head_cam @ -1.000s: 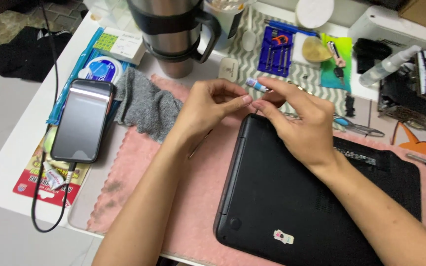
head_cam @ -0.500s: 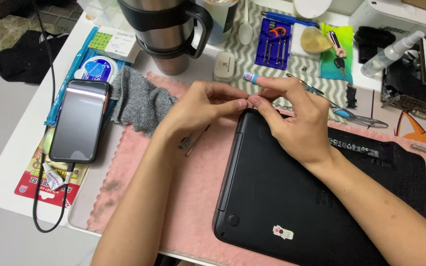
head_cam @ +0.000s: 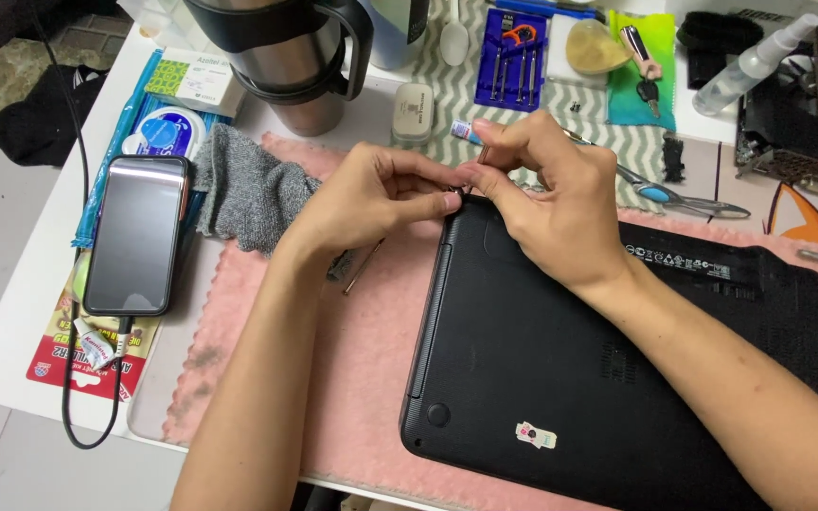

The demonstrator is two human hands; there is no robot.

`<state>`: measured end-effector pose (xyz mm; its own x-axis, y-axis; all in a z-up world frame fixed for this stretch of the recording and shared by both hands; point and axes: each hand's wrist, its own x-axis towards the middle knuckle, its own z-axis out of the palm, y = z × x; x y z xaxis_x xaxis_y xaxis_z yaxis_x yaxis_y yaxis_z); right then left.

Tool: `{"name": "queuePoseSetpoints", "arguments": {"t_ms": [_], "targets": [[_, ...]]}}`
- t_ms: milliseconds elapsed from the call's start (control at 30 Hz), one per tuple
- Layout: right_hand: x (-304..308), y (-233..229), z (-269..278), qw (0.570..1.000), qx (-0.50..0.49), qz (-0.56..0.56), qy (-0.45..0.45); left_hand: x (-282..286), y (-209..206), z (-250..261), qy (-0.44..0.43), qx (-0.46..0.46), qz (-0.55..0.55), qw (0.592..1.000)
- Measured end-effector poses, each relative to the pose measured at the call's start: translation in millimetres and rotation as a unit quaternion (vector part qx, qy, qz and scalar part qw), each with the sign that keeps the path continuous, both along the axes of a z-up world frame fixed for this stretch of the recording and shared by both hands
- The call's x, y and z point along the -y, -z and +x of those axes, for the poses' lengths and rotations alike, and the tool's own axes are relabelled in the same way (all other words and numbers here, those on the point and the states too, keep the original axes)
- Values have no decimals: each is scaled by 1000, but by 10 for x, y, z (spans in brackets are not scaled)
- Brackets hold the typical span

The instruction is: Using a screwdriver to remove screws from the back panel of a laptop and prying the panel off.

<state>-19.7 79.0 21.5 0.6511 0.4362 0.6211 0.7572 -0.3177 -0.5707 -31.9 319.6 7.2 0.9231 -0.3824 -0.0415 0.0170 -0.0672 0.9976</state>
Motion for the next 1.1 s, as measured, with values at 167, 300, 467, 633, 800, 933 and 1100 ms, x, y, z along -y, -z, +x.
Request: {"name": "queuePoseSetpoints", "arguments": {"t_ms": [167,300,467,633,800,933,1100], "targets": [[20,-45,37,999,-17,-2,-33,3,-5,-4,2,29,18,999],[3,-95,12,998,-25,-8,-62,9,5,-4,-6,36,24,999],[-2,-104,-11,994,-29,-28,-101,11,48,-5,0,34,10,999],[-28,-74,-16,991,-48,-34,-118,13,84,-4,2,46,8,999],[-34,-11,4,994,37,-43,-89,10,110,13,10,54,0,998],[25,103,71,996,78,-33,-37,18,93,11,18,56,-10,998],[67,122,61,996,66,10,-62,17,72,3,22,67,-3,998]]}}
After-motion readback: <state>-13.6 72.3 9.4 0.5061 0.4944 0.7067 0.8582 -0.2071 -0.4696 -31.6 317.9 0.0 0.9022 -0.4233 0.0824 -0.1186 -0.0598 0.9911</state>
